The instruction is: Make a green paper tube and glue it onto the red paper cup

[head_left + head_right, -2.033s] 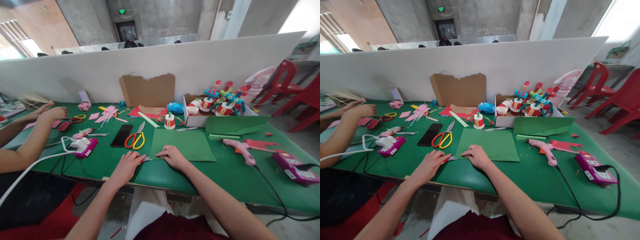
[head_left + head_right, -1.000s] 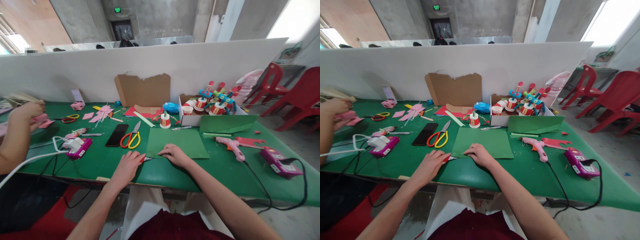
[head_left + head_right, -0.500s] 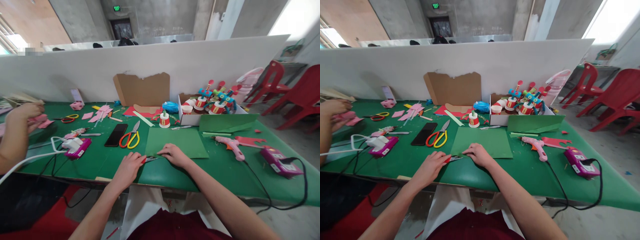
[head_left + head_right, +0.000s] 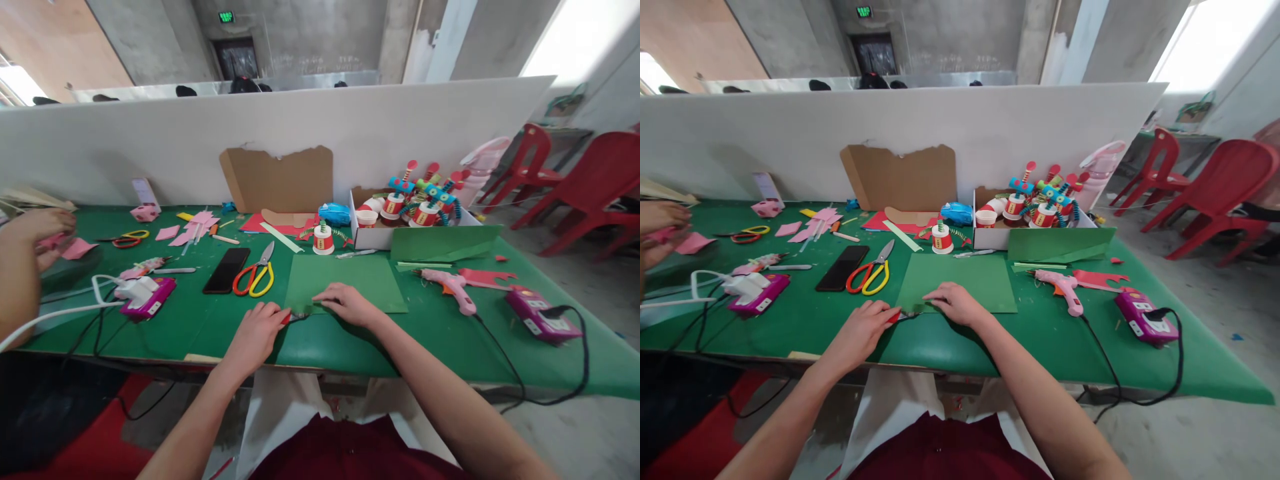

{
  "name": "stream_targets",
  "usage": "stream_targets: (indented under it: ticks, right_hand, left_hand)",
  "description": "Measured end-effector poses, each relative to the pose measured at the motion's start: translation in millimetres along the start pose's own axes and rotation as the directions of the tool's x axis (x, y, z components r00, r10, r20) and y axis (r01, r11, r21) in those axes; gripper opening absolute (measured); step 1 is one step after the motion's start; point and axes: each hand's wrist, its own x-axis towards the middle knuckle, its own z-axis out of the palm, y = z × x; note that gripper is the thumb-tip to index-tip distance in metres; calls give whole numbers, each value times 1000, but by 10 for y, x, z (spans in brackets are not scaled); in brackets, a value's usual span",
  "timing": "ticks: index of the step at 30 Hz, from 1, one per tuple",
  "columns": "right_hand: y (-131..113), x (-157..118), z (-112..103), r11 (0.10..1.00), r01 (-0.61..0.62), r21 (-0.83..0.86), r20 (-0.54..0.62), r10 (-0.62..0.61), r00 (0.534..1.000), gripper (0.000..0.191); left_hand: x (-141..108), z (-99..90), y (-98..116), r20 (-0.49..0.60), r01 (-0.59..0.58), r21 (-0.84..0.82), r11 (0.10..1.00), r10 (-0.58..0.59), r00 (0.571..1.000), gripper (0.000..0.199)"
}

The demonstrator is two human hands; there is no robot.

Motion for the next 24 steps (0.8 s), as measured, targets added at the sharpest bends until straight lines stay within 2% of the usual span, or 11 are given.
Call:
stream_targets:
  ticks: [5,19,24]
  right_hand:
    - [87,-192,-179,999,-11,-32,21,11,1000,24]
    - [161,-245,-100,998,-37,-41,-2,37,999,24]
    - [160,-246,-99,998,-43,-36,0,43,999,24]
  left_hand:
    - [-5,30,8,-40,-2,-1,1000,2,999,37]
    - [36,67,107,-62,-16,32,999,18,998,36]
    - [51,58,133,-31,-28,27,999,29,999,35]
